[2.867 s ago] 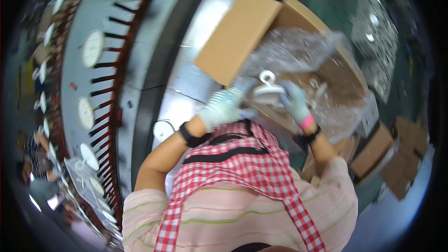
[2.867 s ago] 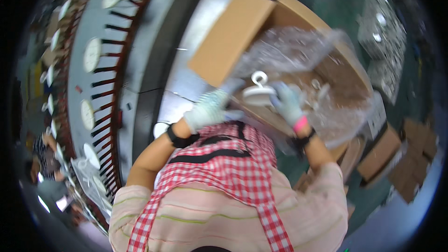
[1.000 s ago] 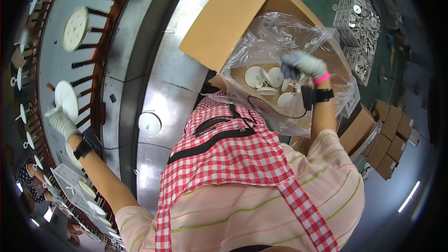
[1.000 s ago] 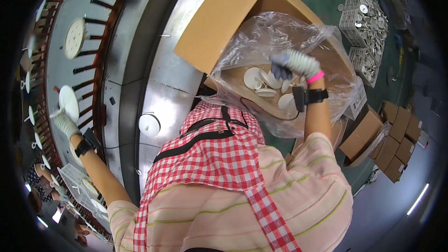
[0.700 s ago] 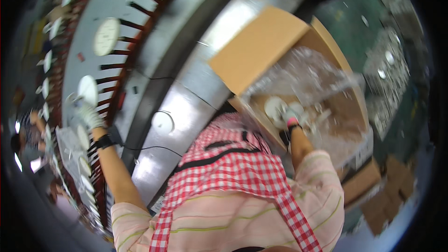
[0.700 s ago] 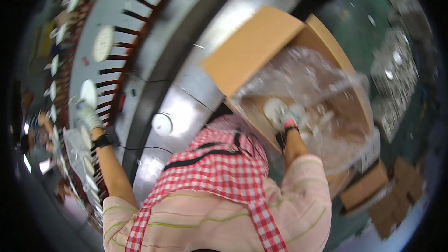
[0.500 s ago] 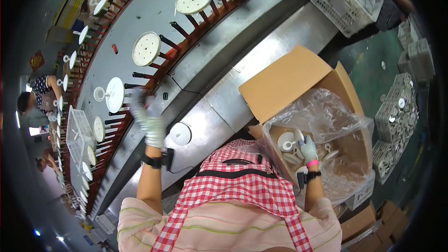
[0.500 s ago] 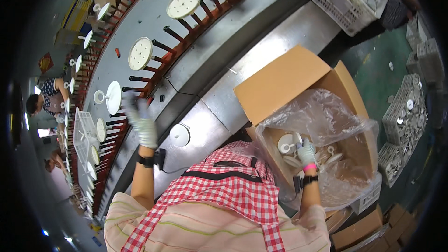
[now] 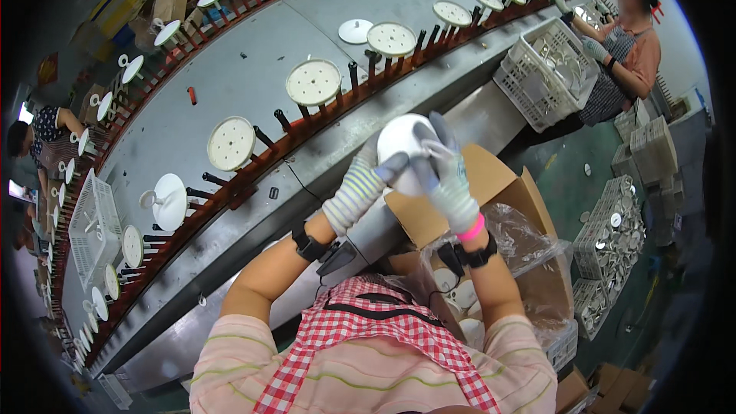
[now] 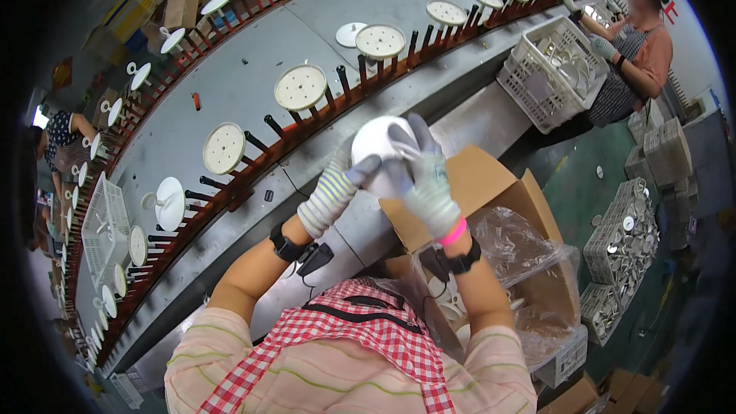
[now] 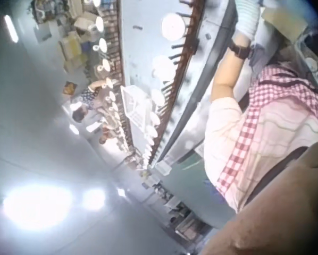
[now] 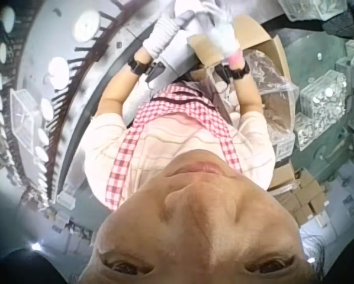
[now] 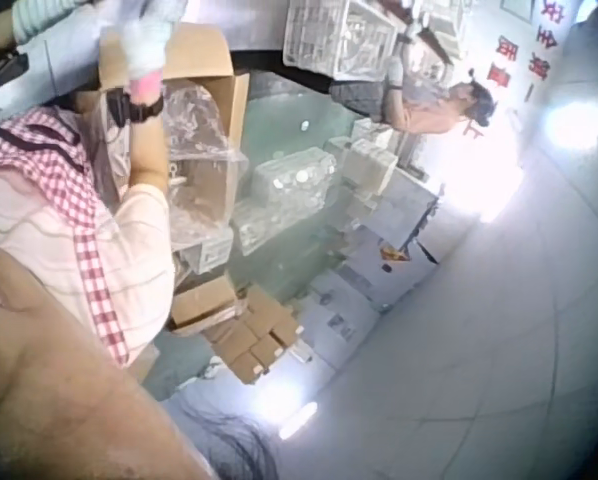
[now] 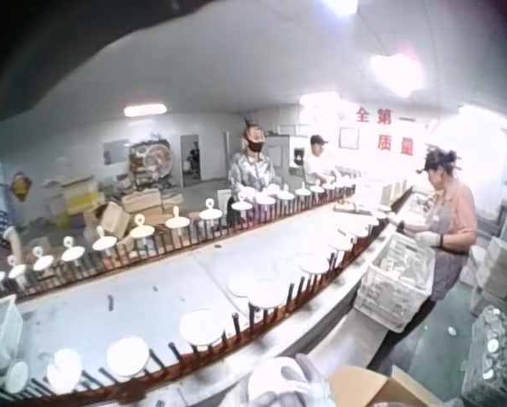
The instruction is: The person picks up ceramic plates from a box and places them onto a rotating assembly line carousel.
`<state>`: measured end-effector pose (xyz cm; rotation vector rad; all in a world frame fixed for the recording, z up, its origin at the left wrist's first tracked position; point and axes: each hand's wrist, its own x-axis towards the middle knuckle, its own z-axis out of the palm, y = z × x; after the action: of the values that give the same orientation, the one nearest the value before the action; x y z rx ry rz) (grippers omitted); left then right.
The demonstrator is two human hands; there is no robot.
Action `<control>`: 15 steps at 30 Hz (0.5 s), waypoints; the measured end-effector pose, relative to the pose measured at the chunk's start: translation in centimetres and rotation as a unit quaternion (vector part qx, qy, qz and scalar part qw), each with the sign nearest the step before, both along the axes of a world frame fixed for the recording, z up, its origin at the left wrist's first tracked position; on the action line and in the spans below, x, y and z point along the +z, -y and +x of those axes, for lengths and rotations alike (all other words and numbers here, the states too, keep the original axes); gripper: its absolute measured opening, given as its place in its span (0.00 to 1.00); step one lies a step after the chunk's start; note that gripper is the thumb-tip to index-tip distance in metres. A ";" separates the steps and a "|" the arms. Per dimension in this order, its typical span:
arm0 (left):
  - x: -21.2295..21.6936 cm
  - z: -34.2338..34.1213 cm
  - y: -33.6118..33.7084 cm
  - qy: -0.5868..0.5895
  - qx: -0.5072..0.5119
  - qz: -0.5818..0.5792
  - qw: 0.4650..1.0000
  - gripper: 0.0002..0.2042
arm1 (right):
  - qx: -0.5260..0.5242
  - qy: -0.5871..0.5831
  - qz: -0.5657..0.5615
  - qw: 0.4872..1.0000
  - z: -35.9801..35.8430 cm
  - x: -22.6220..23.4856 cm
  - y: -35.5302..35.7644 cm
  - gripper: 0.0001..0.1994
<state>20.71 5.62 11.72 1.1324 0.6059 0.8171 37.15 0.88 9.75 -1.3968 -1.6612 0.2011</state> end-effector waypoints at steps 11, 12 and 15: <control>-1.1 -5.2 -9.8 -0.203 0.094 0.084 0.971 0.35 | -0.127 0.040 -0.177 0.975 -1.9 -0.6 -21.9 0.24; -1.4 -5.4 -10.9 -0.250 0.122 0.114 0.954 0.35 | -0.137 0.134 -0.211 0.959 -2.8 -1.2 -23.2 0.23; -4.3 -6.7 -16.1 -0.328 0.244 0.229 0.883 0.30 | -0.152 0.132 -0.172 0.964 -8.1 -2.2 -23.4 0.22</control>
<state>14.04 21.71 7.41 1.7514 1.3536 1.0361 29.02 24.23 7.51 -1.9963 -1.6481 0.1341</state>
